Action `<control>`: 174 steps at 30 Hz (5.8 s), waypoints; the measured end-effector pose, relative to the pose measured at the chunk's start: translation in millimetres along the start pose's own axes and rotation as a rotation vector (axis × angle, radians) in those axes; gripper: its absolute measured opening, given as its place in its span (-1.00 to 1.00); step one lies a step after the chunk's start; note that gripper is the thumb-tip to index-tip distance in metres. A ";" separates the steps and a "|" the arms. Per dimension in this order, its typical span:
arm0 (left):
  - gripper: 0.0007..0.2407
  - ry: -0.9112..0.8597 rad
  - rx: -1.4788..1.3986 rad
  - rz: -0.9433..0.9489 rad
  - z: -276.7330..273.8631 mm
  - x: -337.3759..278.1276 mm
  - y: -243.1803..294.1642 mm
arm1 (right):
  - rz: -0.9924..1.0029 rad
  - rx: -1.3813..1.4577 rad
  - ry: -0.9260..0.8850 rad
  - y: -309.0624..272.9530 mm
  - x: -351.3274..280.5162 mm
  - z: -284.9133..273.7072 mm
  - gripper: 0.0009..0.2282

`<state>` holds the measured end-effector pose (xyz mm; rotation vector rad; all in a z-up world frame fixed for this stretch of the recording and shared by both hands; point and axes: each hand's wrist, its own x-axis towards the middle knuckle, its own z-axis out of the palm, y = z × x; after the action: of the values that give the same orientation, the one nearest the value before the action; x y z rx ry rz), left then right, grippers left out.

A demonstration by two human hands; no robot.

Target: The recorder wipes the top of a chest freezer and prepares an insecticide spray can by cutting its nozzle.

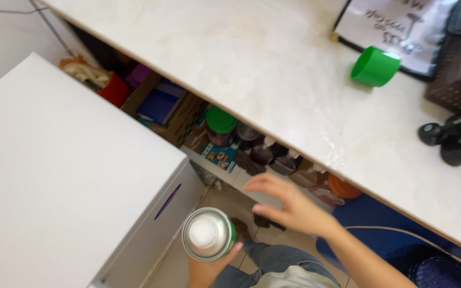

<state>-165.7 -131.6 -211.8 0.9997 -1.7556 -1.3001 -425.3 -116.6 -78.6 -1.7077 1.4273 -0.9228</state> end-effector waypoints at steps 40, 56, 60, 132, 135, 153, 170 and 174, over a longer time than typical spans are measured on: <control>-0.44 -0.789 -0.340 0.224 185.2 235.7 225.9 | 0.141 -1.243 0.907 93.0 -127.8 -409.7 -0.82; -0.59 -0.826 -0.293 0.212 203.3 234.9 276.3 | 0.741 -1.283 0.427 197.1 -104.2 -412.3 -0.82; -0.63 -0.809 -0.321 0.220 198.1 235.0 263.6 | 0.808 -1.229 0.434 261.3 -103.5 -435.0 -0.78; -0.45 -0.764 -0.369 0.413 180.8 213.7 272.2 | 1.060 -0.404 0.793 147.4 -110.8 -513.0 -0.77; -0.45 -0.772 -0.398 0.394 181.6 214.3 269.0 | 1.128 -0.467 0.627 183.1 -118.2 -528.5 -0.73; -0.39 -0.804 -0.372 0.367 179.6 207.7 280.5 | 1.055 -0.670 0.416 192.2 -66.5 -503.3 -0.50; -0.39 -0.499 -0.136 0.621 148.5 233.7 289.1 | 1.225 -0.821 0.548 171.0 -54.7 -516.6 -0.49; -0.37 -0.359 0.032 0.693 135.4 249.1 284.6 | 1.371 -1.065 0.398 160.8 -56.5 -521.4 -0.63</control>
<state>-441.2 -245.0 57.6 0.1179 -2.1262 -1.0264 -962.6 -122.8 31.6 -0.5826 2.9876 0.4046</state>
